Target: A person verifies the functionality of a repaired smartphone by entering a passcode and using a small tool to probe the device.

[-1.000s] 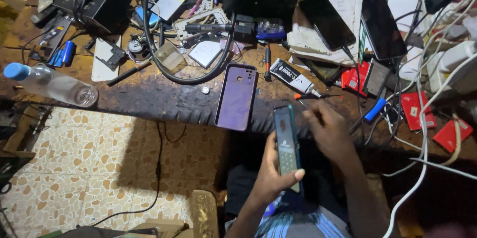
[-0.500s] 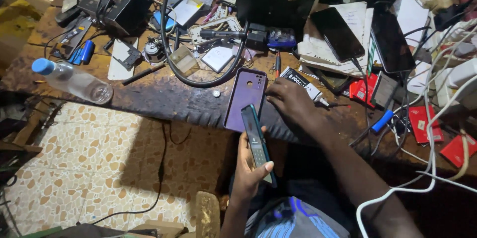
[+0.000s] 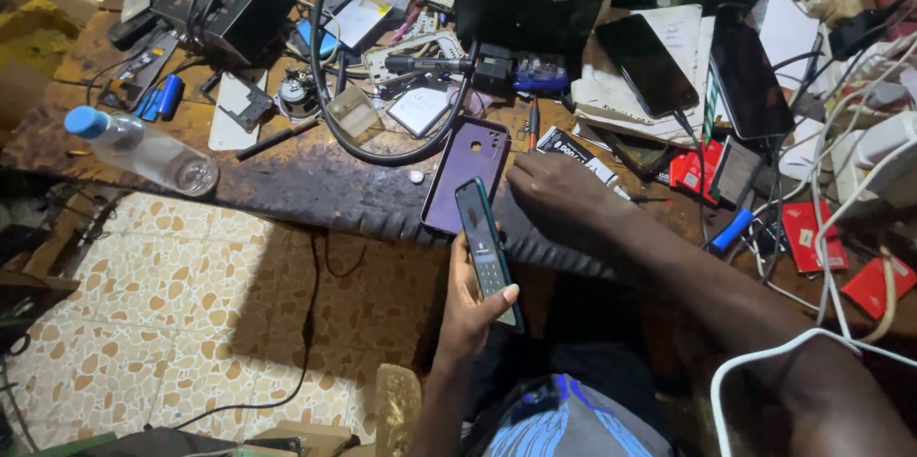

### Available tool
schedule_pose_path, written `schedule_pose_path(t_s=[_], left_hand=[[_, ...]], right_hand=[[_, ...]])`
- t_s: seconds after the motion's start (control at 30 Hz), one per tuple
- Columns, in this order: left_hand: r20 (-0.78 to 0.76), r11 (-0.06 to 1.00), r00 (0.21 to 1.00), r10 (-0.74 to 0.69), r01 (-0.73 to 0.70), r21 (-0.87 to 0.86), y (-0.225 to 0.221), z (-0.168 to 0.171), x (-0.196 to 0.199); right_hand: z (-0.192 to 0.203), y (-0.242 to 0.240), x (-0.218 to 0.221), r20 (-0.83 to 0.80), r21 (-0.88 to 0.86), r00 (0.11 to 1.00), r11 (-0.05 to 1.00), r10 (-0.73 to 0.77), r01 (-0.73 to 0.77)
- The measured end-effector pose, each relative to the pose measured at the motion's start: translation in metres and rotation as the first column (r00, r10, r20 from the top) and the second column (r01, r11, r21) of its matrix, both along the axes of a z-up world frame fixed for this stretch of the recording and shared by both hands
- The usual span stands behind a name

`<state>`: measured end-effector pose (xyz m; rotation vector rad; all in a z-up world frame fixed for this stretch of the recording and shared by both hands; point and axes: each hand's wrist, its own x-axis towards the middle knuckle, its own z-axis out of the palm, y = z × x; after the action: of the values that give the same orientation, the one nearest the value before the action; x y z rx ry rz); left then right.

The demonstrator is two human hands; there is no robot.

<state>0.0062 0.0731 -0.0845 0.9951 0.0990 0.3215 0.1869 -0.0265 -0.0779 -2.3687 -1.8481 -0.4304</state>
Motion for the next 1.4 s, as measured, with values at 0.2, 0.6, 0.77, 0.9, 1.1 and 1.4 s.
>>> schedule_pose_path(t_s=[0.2, 0.6, 0.77, 0.9, 1.1, 1.4], left_hand=[[-0.023, 0.999, 1.000, -0.002, 0.003, 0.042, -0.001, 0.002, -0.006], [-0.281, 0.735, 0.952, 0.123, 0.102, 0.670, 0.042, 0.077, -0.002], [-0.255, 0.487, 0.951, 0.174, 0.142, 0.862, 0.066, 0.066, 0.032], [-0.236, 0.373, 0.953, 0.191, 0.152, 0.915, 0.078, 0.038, 0.057], [-0.055, 0.138, 0.975, 0.216, 0.025, 0.990, 0.071, 0.040, 0.063], [0.016, 0.001, 0.994, 0.112, -0.016, 1.000, 0.077, 0.012, 0.077]], right_hand=[[0.013, -0.009, 0.005, -0.197, -0.153, 0.980, 0.988, -0.011, -0.019], [0.012, 0.006, 0.016, -0.049, -0.076, 0.972, 0.970, 0.228, -0.232], [0.019, 0.005, 0.017, -0.121, -0.011, 0.980, 0.987, 0.161, -0.163], [0.028, 0.000, 0.009, -0.447, 0.132, 0.893, 0.991, 0.045, 0.016], [0.030, -0.033, 0.012, -0.722, 0.274, 0.681, 0.854, -0.121, 0.442], [0.044, -0.075, -0.059, -0.982, 0.149, 0.036, 0.649, 0.185, 0.746]])
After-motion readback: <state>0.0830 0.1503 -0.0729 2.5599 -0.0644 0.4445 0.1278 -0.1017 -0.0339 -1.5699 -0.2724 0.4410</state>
